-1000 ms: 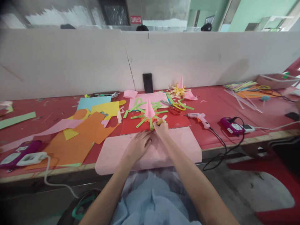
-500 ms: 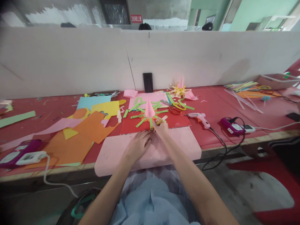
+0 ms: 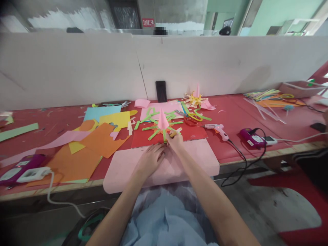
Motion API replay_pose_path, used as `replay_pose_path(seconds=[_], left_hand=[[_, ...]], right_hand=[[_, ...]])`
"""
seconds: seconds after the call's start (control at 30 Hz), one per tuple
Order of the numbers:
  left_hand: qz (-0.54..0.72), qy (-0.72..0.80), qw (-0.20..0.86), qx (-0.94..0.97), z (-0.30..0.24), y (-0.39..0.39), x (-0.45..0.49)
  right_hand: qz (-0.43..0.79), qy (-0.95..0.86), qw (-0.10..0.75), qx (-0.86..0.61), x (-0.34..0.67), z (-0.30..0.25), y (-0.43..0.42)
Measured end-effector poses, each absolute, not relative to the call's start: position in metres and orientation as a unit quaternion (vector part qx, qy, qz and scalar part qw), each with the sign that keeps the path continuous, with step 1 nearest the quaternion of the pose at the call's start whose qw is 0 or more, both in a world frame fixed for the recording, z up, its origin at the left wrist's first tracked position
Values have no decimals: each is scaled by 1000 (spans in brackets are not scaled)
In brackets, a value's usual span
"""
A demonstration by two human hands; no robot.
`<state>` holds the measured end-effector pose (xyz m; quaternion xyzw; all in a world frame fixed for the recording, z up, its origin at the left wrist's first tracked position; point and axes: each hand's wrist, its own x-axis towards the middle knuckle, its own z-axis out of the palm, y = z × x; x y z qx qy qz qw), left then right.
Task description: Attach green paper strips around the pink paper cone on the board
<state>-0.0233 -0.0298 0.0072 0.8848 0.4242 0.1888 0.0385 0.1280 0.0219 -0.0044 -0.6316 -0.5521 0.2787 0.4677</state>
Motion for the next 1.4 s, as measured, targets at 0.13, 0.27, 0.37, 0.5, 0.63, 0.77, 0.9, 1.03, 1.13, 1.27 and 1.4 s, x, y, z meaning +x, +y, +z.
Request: replay_pose_path(seconds=[0.13, 0.27, 0.37, 0.5, 0.63, 0.77, 0.9, 1.03, 1.13, 1.27, 1.4], left_hand=[[182, 427, 38, 885, 8, -30, -24], [184, 425, 34, 886, 7, -30, -24], [184, 423, 29, 887, 7, -30, -24], [189, 419, 30, 887, 7, -30, -24], [187, 424, 35, 885, 9, -31, -24], [186, 426, 36, 885, 8, -30, -23], [184, 429, 35, 884, 7, -30, -24], [180, 428, 41, 884, 7, -30, -24], [183, 426, 40, 885, 7, -30, -25], [184, 424, 36, 886, 5, -30, -25], [187, 425, 37, 885, 5, -30, -25]], right_hand=[[276, -539, 477, -637, 127, -2, 22], [286, -526, 484, -639, 128, 1, 21], [309, -516, 490, -631, 129, 0, 21], [303, -524, 488, -629, 130, -2, 22], [295, -532, 476, -635, 128, 0, 21], [291, -533, 472, -639, 128, 1, 21], [293, -534, 465, -643, 128, 0, 22], [301, -530, 463, -643, 128, 0, 23], [301, -531, 463, -643, 128, 0, 22], [289, -537, 468, -640, 129, -1, 22], [271, -542, 472, -640, 129, -3, 23]])
